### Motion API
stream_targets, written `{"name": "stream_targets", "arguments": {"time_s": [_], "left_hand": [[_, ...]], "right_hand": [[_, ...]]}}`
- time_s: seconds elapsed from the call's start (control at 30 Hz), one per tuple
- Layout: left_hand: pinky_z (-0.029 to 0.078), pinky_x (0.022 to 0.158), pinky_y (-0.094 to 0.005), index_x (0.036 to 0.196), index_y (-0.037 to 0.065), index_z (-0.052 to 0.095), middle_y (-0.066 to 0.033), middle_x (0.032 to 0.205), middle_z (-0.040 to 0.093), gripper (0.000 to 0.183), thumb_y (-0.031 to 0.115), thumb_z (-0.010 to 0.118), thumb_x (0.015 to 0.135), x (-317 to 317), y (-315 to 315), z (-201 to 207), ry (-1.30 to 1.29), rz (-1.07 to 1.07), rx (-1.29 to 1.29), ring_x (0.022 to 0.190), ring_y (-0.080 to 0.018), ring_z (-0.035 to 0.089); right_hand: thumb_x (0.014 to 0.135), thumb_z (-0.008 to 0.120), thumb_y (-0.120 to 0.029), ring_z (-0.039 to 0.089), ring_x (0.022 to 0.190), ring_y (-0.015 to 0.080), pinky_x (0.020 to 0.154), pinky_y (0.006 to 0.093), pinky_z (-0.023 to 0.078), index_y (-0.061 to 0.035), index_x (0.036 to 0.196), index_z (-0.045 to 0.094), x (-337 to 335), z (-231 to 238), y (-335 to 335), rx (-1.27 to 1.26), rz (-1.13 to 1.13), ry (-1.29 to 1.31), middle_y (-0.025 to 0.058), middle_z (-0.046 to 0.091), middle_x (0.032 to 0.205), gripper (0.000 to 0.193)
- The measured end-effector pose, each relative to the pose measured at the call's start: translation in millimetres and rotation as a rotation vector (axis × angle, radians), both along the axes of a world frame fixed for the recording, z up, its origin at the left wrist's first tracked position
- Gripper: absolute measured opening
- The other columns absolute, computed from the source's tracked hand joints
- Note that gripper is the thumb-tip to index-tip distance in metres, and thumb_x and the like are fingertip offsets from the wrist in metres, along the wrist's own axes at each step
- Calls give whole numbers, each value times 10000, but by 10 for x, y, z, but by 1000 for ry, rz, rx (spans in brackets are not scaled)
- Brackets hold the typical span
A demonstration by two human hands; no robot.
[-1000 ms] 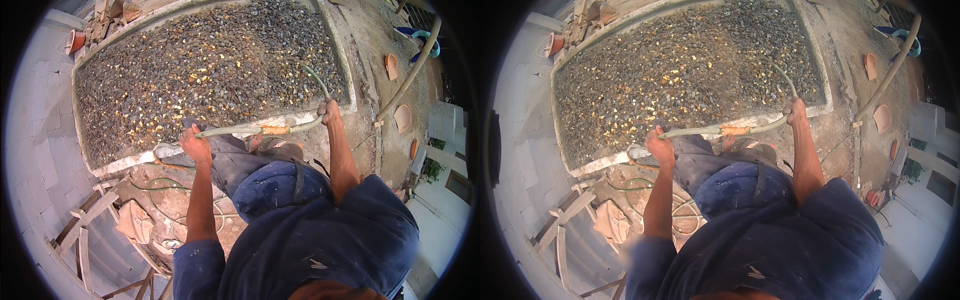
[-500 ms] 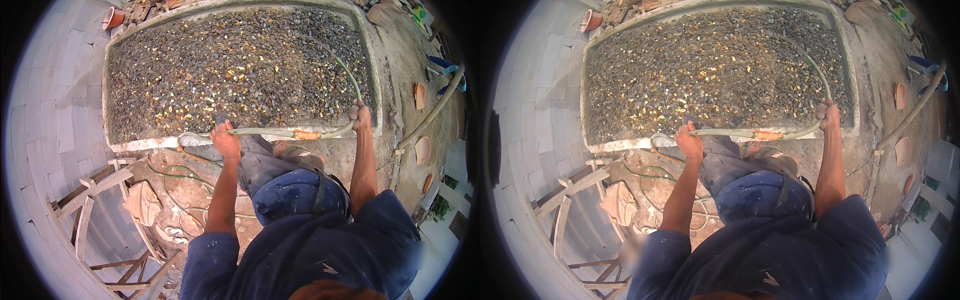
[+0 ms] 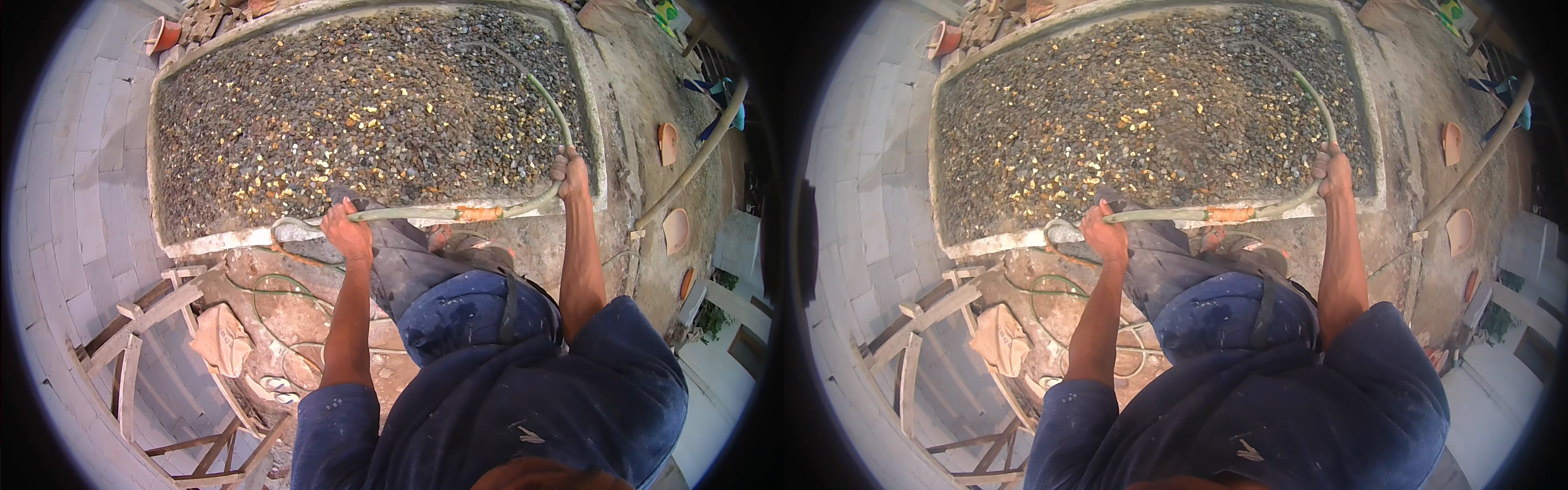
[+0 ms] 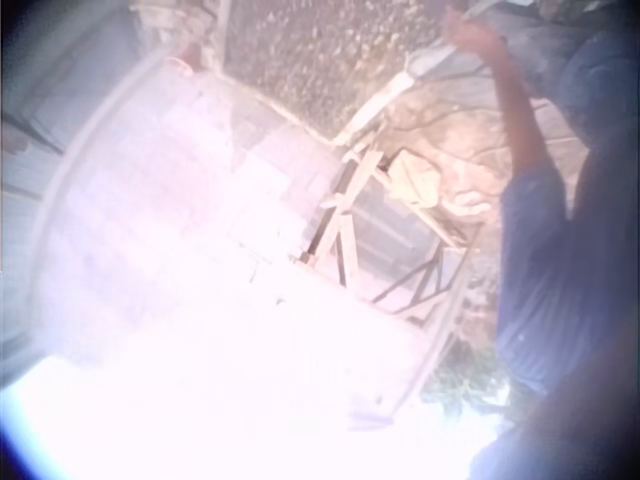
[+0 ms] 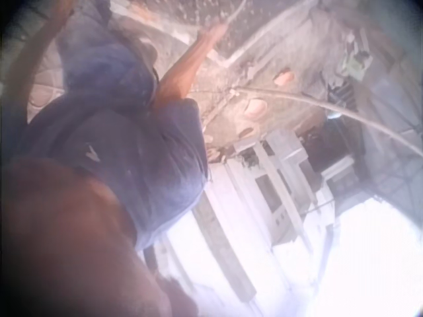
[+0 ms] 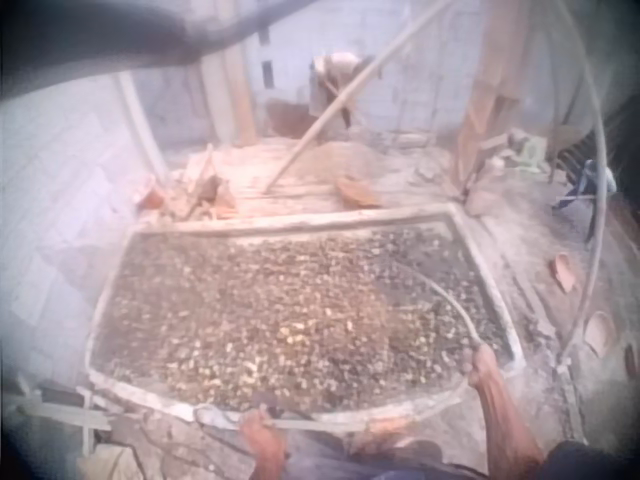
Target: The person uses a hose to spray water over a rectangular gravel bed inside a room under construction. The person moves the hose back and forth to wet the gravel surface evenly.
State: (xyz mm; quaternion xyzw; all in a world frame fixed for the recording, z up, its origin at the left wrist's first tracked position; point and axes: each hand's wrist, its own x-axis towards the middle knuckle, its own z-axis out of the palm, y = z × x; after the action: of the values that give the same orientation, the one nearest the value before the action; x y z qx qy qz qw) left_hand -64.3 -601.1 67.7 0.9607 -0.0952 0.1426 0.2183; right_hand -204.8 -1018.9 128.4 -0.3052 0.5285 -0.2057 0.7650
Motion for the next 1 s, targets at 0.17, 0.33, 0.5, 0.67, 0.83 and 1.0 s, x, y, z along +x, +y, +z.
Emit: {"name": "stream_targets", "arguments": {"time_s": [0.17,0.33,0.5,0.67,0.83,1.0], "left_hand": [[411,722,-459,715,7,575,-155,733,577,269,173,528,922,-3,17,-21,17,8,18,740,-352,537],[395,683,-482,687,12,522,-171,695,548,281,171,538,918,-6,13,1,-14,10,-18,708,-385,522],[395,692,-482,690,9,524,-177,713,552,287,177,533,922,-6,-4,42,3,0,-9,721,-385,525],[408,715,-465,701,-1,557,-169,709,574,281,173,531,920,10,-8,77,25,6,2,730,-365,538],[408,699,-470,700,-3,551,-174,704,573,275,166,537,916,27,11,52,-7,-6,-11,708,-371,536],[381,625,-496,650,-2,517,-196,664,540,308,159,545,912,53,47,33,-41,-39,-59,664,-400,525]], "right_hand": [[1008,393,-271,270,420,38,334,199,251,-71,947,443,91,44,-35,-8,18,-79,-43,335,609,215],[1009,390,-273,285,417,43,333,205,262,-81,956,439,162,123,-34,-29,6,-72,-38,350,610,206],[1012,380,-284,280,417,47,337,208,262,-87,960,438,145,125,-63,-54,-17,-90,-41,344,608,212],[1014,372,-293,273,417,45,336,203,248,-86,951,442,141,107,-61,-65,-36,-56,-48,333,600,227],[1011,383,-296,265,417,38,329,198,225,-81,941,445,128,45,-61,7,23,-41,-57,323,596,234],[1007,397,-287,267,417,38,332,201,231,-76,948,449,149,24,-37,11,100,-56,-57,321,595,226]]}}
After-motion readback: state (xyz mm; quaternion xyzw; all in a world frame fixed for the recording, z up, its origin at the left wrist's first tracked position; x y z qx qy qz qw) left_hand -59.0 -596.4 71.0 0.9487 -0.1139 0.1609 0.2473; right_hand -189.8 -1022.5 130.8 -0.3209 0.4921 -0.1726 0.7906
